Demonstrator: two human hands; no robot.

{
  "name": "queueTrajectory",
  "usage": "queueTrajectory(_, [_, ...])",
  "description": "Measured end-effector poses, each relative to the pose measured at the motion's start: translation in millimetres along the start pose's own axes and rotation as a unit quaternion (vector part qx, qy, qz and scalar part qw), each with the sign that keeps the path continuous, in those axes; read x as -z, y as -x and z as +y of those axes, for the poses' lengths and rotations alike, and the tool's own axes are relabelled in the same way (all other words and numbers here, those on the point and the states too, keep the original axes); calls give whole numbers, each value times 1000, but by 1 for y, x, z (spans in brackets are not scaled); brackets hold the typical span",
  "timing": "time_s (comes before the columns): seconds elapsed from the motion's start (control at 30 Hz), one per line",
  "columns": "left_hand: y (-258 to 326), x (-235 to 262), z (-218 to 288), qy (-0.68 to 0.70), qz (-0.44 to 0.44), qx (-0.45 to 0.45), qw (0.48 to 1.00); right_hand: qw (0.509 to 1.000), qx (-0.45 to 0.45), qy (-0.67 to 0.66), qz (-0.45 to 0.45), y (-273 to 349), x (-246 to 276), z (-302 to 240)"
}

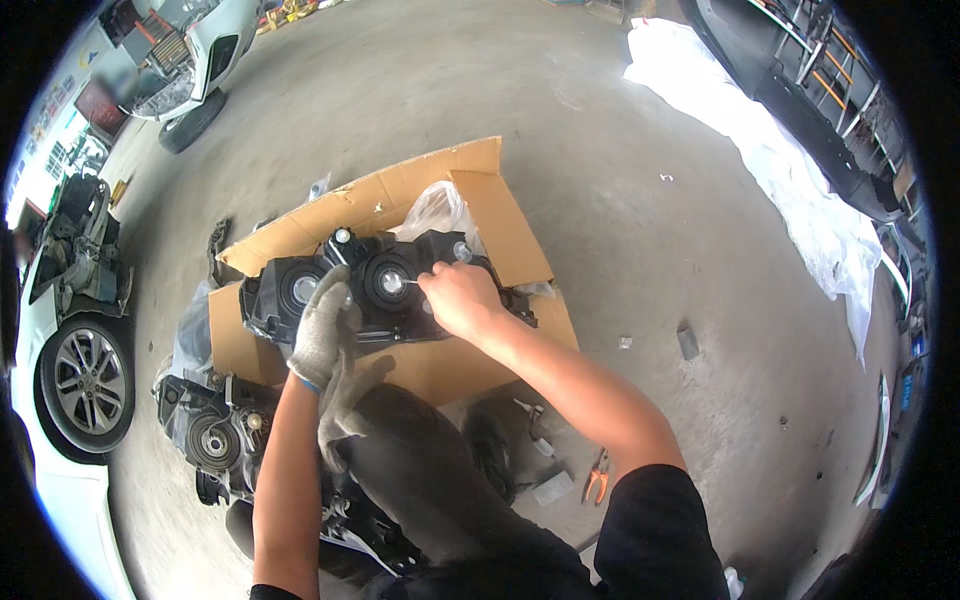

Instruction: The person removes bulbs from an old headlight assembly and installs them into a new headlight assembly. They use a socket wrench and pliers to remove and install the bulbs, then place the new assembly into a cardboard box.

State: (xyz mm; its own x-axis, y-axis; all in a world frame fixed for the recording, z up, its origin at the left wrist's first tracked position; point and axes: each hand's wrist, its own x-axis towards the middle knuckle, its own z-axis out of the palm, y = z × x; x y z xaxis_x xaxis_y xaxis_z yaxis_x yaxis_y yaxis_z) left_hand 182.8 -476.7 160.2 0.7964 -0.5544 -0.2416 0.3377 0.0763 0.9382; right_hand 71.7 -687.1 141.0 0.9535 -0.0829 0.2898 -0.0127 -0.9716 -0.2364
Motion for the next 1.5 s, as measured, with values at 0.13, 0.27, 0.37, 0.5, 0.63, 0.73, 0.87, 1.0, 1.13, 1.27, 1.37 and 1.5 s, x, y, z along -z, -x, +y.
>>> queueTrajectory(0.13, [-4,-11,-6,59,2,16,998,999,22,33,7,1,-2,2])
queueTrajectory(0.27, [1,-15,1,-8,-6,25,1000,992,55,97,60,-3,-6,-6])
queueTrajectory(0.37, [-2,-11,-2,-5,-7,28,1000,988,63,138,23,-5,-3,-16])
queueTrajectory(0.5, [-2,-11,-1,5,1,31,1000,999,42,-5,-15,-9,-3,12])
queueTrajectory(0.63, [-4,-13,-1,5,1,36,999,997,57,-51,-25,-12,-15,16])
queueTrajectory(0.73, [-4,-6,-6,8,-1,24,1000,993,37,-106,-28,-16,-23,12])
queueTrajectory(0.87, [0,-15,0,-24,2,38,999,978,-32,-192,-72,-13,-25,17])
queueTrajectory(1.0, [-4,-10,-5,9,-2,42,999,984,-6,-171,-56,-14,-31,15])
queueTrajectory(1.13, [-5,-3,-10,18,-14,31,999,984,-72,-138,-82,-27,-27,4])
queueTrajectory(1.27, [-2,-5,-4,-5,-18,36,999,984,-40,-173,-6,-26,-19,-4])
queueTrajectory(1.37, [-3,-2,-6,0,-20,36,999,983,20,-175,55,-33,-31,-10])
queueTrajectory(1.5, [-8,-5,-12,5,-38,35,999,977,-94,-178,63,-29,-41,3])
